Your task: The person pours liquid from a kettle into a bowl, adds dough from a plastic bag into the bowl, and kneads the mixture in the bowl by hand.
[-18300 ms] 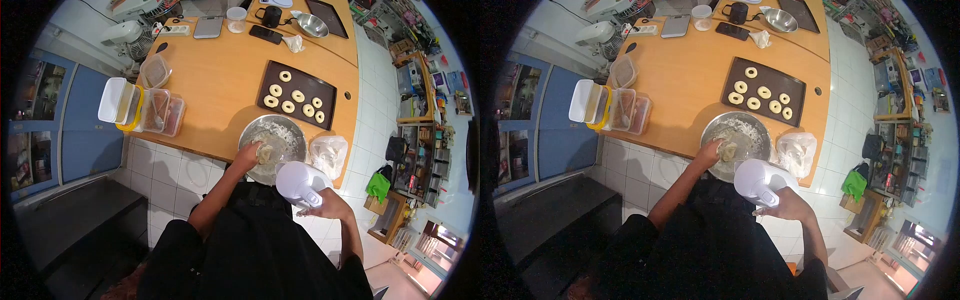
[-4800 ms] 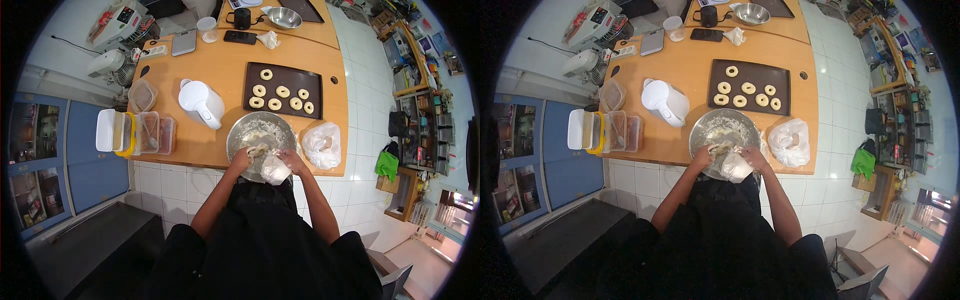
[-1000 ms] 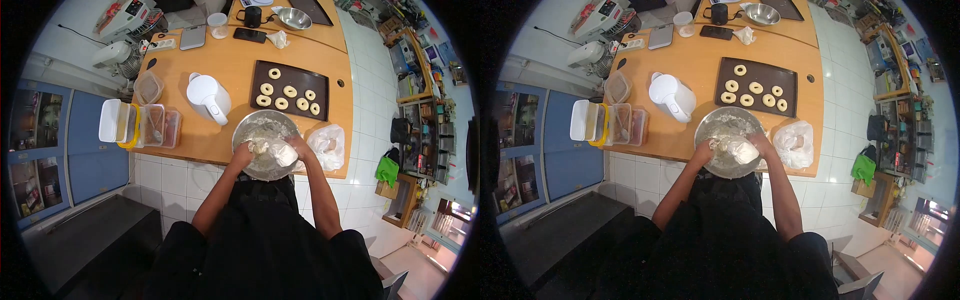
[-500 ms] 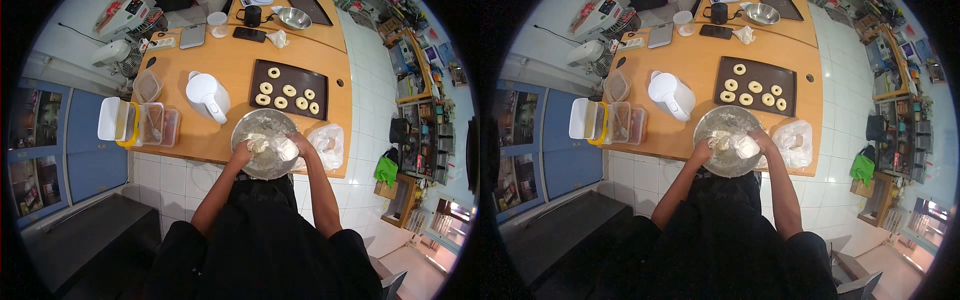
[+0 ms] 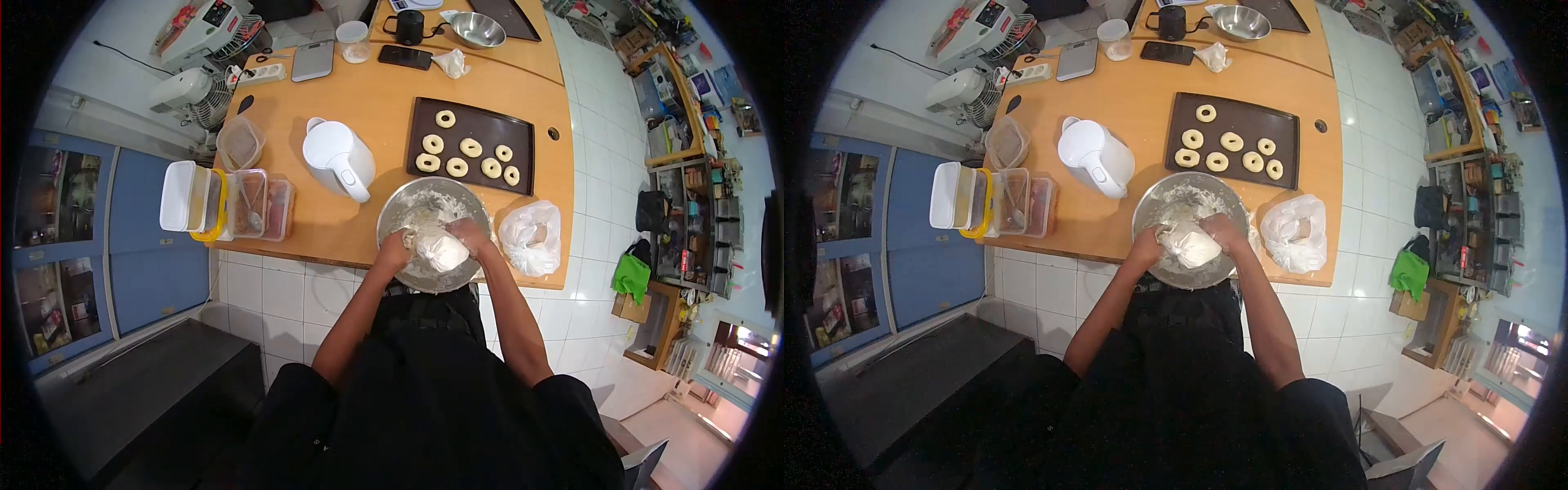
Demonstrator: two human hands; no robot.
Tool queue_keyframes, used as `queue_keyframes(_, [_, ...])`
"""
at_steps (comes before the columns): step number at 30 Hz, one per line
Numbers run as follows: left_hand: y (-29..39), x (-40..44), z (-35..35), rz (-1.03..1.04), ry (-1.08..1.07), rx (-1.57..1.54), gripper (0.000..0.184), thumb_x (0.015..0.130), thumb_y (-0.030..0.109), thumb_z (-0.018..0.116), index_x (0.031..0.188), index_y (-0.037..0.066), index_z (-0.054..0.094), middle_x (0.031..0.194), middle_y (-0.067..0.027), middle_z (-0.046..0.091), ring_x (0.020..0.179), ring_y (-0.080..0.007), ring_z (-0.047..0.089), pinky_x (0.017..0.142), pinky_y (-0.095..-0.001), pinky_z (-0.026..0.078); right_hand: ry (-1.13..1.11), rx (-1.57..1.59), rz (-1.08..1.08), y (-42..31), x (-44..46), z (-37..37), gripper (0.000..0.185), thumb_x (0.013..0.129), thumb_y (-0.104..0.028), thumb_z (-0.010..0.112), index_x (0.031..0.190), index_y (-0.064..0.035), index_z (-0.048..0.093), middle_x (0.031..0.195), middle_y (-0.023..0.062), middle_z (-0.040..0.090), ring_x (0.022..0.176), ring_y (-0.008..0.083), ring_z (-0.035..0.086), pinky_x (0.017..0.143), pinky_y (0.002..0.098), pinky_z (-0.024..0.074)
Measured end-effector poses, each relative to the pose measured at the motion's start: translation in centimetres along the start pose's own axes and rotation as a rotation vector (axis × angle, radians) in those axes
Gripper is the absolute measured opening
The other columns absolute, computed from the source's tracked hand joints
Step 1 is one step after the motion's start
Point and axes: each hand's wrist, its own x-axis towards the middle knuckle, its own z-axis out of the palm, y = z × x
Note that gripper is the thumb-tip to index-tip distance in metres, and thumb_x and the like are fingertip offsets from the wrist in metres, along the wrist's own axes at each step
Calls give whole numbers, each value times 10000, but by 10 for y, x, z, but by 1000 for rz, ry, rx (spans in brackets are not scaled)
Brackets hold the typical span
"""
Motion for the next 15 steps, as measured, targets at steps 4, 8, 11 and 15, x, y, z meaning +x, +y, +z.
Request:
queue_keyframes(4, [-3, 0, -2, 14, 23, -29, 454, 702, 49, 596, 1155, 49, 628, 1038, -231, 663, 999, -360, 640, 870, -395, 487, 37, -61, -45, -3, 0, -3, 502, 884, -419, 565, 929, 70, 670, 910, 256, 668, 822, 332, 649, 751, 412, 466])
queue_keyframes(8, [-15, 3, 2, 47, 34, -18, 428, 715, 82, 607, 1141, 44, 632, 1033, -226, 665, 990, -360, 641, 864, -396, 488, 74, 246, -75, 23, 12, -4, 463, 887, -360, 580, 927, 94, 658, 879, 232, 679, 772, 278, 643, 717, 394, 480])
queue_keyframes(11, [-14, 5, 1, 77, 34, -6, 407, 726, 100, 616, 1129, 41, 632, 1035, -224, 661, 999, -376, 628, 866, -411, 487, 22, 332, -31, -2, -1, -17, 419, 899, -312, 576, 948, 97, 653, 874, 190, 687, 751, 230, 624, 692, 375, 486])
queue_keyframes(15, [-2, 1, 0, 64, 29, 8, 370, 749, 123, 638, 1109, 40, 633, 1035, -225, 655, 1010, -392, 608, 870, -435, 486, -30, 463, 42, -12, -14, -27, 322, 917, -181, 568, 1064, 103, 605, 933, 145, 675, 788, 174, 638, 675, 319, 519])
